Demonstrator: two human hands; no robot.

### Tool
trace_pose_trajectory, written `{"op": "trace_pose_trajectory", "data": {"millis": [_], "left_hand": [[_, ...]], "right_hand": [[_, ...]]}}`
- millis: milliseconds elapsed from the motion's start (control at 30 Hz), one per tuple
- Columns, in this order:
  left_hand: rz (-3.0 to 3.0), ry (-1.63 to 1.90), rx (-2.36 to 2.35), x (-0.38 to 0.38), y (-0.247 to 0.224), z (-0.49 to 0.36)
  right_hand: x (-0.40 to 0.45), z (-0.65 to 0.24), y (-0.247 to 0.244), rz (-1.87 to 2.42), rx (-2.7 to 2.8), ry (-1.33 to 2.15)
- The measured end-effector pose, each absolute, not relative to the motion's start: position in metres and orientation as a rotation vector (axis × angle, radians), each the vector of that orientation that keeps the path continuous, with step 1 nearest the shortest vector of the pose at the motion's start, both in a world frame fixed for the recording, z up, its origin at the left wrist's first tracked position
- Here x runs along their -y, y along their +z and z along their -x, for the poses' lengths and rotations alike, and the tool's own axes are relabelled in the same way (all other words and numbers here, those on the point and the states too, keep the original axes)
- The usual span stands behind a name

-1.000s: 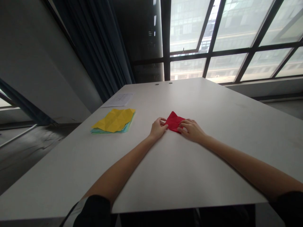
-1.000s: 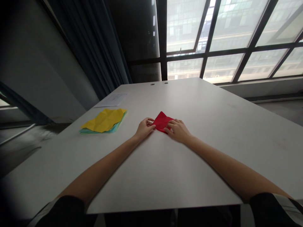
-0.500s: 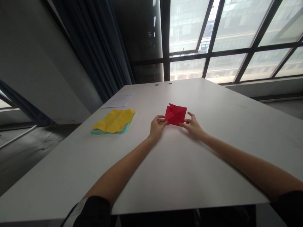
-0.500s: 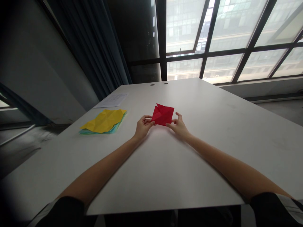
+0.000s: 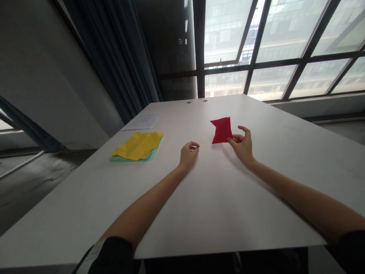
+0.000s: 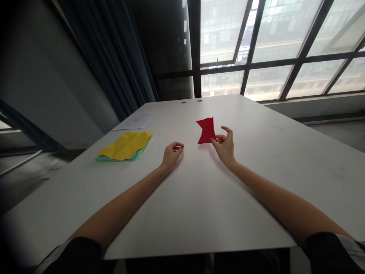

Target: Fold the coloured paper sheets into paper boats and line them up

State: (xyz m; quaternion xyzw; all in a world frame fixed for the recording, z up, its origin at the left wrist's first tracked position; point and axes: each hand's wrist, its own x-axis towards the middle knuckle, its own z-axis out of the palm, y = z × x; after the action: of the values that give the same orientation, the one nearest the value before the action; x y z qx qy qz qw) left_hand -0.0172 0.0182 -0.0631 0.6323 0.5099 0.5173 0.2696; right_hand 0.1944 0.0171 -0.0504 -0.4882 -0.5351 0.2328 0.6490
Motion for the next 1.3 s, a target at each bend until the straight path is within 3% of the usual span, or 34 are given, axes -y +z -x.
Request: {"op": "trace_pose_trajectory", "data": {"millis": [233,433,867,1300], "left_hand": [[-1.754,1.361,-1.455,-0.012,-0.058,0.015],[-1.827,1.301,-1.642,-0.010,-0.055,0.016],[-2.347,0.718,-1.902,-0.002,-0.058,0.015],[-2.432,0.547,-1.914,-0.004,-0.057,0.019]], "right_hand": [[-0.012,-0.206,-0.049,1.042,1.818,-0.192],[-0.010,-0.202,-0.051,0.926,2.351,-0.453],[0.005,-0.188,-0.051,0.754,2.571,0.001],[-0.020,-0.205,-0.069,1.567,2.230,-0.010]]}}
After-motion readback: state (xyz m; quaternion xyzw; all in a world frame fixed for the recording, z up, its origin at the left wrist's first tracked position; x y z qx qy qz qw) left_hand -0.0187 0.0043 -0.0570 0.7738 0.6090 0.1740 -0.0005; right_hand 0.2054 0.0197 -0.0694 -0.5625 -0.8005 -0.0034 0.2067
